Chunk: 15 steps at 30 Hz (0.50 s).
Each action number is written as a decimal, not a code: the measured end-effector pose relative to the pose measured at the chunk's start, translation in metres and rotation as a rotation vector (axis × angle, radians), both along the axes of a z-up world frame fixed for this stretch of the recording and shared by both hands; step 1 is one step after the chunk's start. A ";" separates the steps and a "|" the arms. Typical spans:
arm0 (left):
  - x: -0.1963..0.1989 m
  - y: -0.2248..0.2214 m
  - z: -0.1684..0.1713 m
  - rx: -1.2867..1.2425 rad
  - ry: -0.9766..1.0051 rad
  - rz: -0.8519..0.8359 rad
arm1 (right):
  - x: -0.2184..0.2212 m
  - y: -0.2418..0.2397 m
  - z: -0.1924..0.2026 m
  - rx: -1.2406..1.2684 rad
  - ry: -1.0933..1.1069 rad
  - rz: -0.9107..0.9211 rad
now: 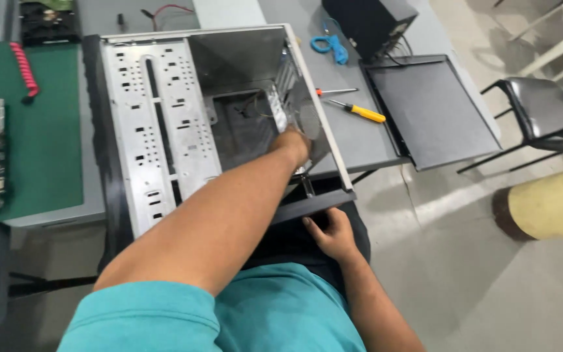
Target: The person is routing internal power cables and then installing a motherboard into a desktop computer case.
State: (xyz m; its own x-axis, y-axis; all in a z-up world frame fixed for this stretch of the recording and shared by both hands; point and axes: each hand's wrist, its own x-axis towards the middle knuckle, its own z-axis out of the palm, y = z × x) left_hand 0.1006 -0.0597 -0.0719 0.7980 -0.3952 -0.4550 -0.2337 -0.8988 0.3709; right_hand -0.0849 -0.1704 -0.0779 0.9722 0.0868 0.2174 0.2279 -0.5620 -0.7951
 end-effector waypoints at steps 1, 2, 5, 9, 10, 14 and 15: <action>-0.001 0.000 -0.005 -0.086 0.026 0.132 | 0.001 0.006 0.011 -0.013 -0.019 0.014; -0.001 -0.001 -0.011 -0.172 0.052 0.264 | 0.002 0.011 0.022 -0.025 -0.038 0.028; -0.003 -0.004 -0.015 -0.435 0.127 0.661 | 0.001 0.010 0.017 -0.005 -0.028 0.041; -0.050 0.021 0.076 -0.493 0.088 0.797 | 0.002 0.001 0.001 -0.094 0.101 0.021; -0.056 0.024 0.086 -0.468 0.092 0.822 | 0.002 0.002 0.002 -0.116 0.125 0.018; -0.067 0.037 0.113 -0.405 0.034 0.856 | 0.010 0.002 -0.002 -0.092 0.014 0.088; -0.066 0.040 0.112 -0.396 0.048 0.863 | 0.008 -0.004 -0.009 -0.089 0.030 0.092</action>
